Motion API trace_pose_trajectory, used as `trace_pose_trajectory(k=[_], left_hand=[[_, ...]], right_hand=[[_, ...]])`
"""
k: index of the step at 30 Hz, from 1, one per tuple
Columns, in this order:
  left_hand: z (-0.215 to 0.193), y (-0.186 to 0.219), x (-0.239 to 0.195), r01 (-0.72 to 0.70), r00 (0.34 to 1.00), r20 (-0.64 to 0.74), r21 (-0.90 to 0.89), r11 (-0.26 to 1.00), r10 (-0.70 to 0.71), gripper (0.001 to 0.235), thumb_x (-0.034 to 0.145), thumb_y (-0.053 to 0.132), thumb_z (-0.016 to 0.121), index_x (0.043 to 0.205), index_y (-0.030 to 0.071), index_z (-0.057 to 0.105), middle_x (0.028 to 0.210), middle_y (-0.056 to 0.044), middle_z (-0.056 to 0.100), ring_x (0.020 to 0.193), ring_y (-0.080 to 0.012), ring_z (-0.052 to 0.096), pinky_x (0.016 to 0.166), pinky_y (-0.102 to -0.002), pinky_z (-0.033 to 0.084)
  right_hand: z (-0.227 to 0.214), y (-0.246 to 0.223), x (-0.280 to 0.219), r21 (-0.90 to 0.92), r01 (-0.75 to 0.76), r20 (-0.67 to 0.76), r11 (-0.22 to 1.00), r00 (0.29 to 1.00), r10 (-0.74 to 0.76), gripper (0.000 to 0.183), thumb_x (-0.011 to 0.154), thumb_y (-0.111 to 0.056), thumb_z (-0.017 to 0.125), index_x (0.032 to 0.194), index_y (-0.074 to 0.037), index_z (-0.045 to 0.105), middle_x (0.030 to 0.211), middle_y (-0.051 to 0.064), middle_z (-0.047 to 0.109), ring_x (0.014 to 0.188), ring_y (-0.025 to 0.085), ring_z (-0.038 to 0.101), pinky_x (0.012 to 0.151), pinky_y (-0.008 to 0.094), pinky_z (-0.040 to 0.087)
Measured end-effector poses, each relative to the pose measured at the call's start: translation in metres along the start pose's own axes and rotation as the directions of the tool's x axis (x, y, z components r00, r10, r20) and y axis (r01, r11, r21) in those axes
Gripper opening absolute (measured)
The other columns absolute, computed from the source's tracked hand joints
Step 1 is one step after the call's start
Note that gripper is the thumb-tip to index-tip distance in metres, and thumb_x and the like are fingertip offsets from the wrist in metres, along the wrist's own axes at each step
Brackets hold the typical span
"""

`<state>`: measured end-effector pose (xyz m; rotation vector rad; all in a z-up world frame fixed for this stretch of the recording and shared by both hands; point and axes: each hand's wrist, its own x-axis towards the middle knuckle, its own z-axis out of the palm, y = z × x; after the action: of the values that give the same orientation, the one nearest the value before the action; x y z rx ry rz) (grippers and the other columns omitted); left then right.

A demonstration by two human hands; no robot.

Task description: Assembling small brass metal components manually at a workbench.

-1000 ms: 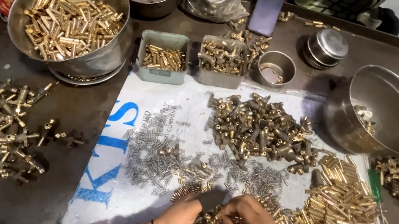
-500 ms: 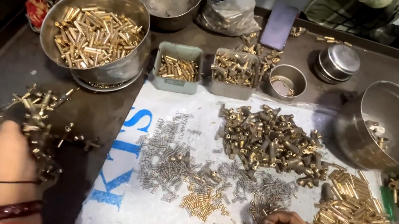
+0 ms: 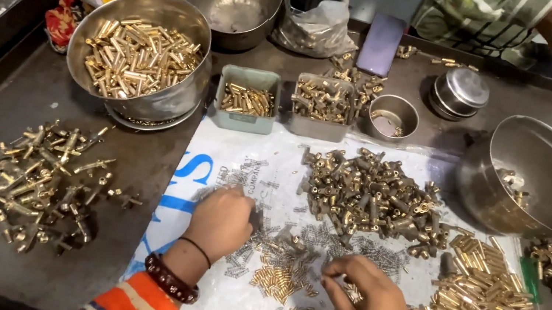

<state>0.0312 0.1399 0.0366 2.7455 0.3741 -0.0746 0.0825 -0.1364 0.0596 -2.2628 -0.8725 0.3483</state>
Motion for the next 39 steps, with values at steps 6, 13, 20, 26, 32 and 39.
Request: trace_pose_trajectory(k=[6,13,20,26,32,39], left_hand=[[-0.014,-0.02,-0.013,-0.182,0.973,-0.198,-0.352,0.918,0.117,0.029,0.074,0.005,0.065,0.099,0.008,0.079,0.1,-0.013,0.076,0.097,-0.0334,0.068,0.09,-0.043,0.051],[-0.007,-0.005,-0.032,0.066,0.99,0.009,-0.911,-0.407,0.14,0.04,0.093,0.003,0.039,0.126,0.0,0.06,0.109,-0.014,0.074,0.094,-0.027,0.075,0.07,-0.036,0.061],[0.034,0.012,-0.043,0.346,0.929,0.243,-0.839,-0.42,0.281,0.049,0.098,0.005,0.046,0.144,-0.006,0.054,0.105,-0.016,0.072,0.083,-0.0242,0.073,0.062,-0.032,0.059],[0.041,0.035,-0.051,0.397,0.894,0.309,-0.883,-0.252,0.325,0.052,0.097,0.005,0.058,0.149,0.004,0.059,0.092,-0.012,0.065,0.071,-0.0177,0.063,0.057,-0.028,0.053],[0.072,0.061,-0.069,0.085,0.934,0.161,-0.968,0.237,0.319,0.054,0.08,-0.005,0.065,0.131,0.007,0.071,0.118,-0.005,0.074,0.084,-0.0063,0.061,0.067,-0.02,0.048],[0.128,0.044,-0.062,-0.008,0.67,0.425,-0.816,0.578,0.609,0.046,0.091,0.009,0.071,0.137,0.009,0.069,0.078,-0.011,0.065,0.064,-0.0116,0.053,0.056,-0.031,0.04]], right_hand=[[0.037,-0.013,0.032,-0.094,0.03,-0.125,0.995,0.991,-0.041,0.032,0.078,-0.013,0.076,0.109,-0.01,0.073,0.124,0.006,0.07,0.099,0.024,0.072,0.084,0.034,0.06],[0.056,0.0,0.06,-0.327,0.157,-0.169,0.932,0.96,-0.221,0.037,0.078,-0.013,0.077,0.114,-0.007,0.071,0.115,0.012,0.069,0.102,0.032,0.064,0.087,0.042,0.053],[0.012,0.012,0.003,-0.122,0.062,-0.374,0.991,0.921,-0.104,0.02,0.08,-0.011,0.076,0.1,-0.01,0.074,0.103,0.007,0.075,0.101,0.02,0.071,0.092,0.036,0.057],[0.026,0.053,-0.024,-0.321,0.022,-0.23,0.947,0.968,-0.101,0.023,0.071,-0.013,0.079,0.094,-0.011,0.074,0.104,0.007,0.074,0.106,0.027,0.067,0.09,0.038,0.055],[-0.002,0.027,-0.01,-0.283,-0.049,-0.225,0.958,0.974,-0.017,0.026,0.073,-0.013,0.079,0.098,-0.012,0.076,0.107,0.006,0.073,0.105,0.024,0.067,0.092,0.039,0.055],[0.023,-0.013,0.068,-0.303,0.244,-0.141,0.921,0.945,-0.297,0.024,0.081,-0.01,0.075,0.106,-0.011,0.075,0.111,0.006,0.072,0.102,0.028,0.067,0.085,0.038,0.056]])
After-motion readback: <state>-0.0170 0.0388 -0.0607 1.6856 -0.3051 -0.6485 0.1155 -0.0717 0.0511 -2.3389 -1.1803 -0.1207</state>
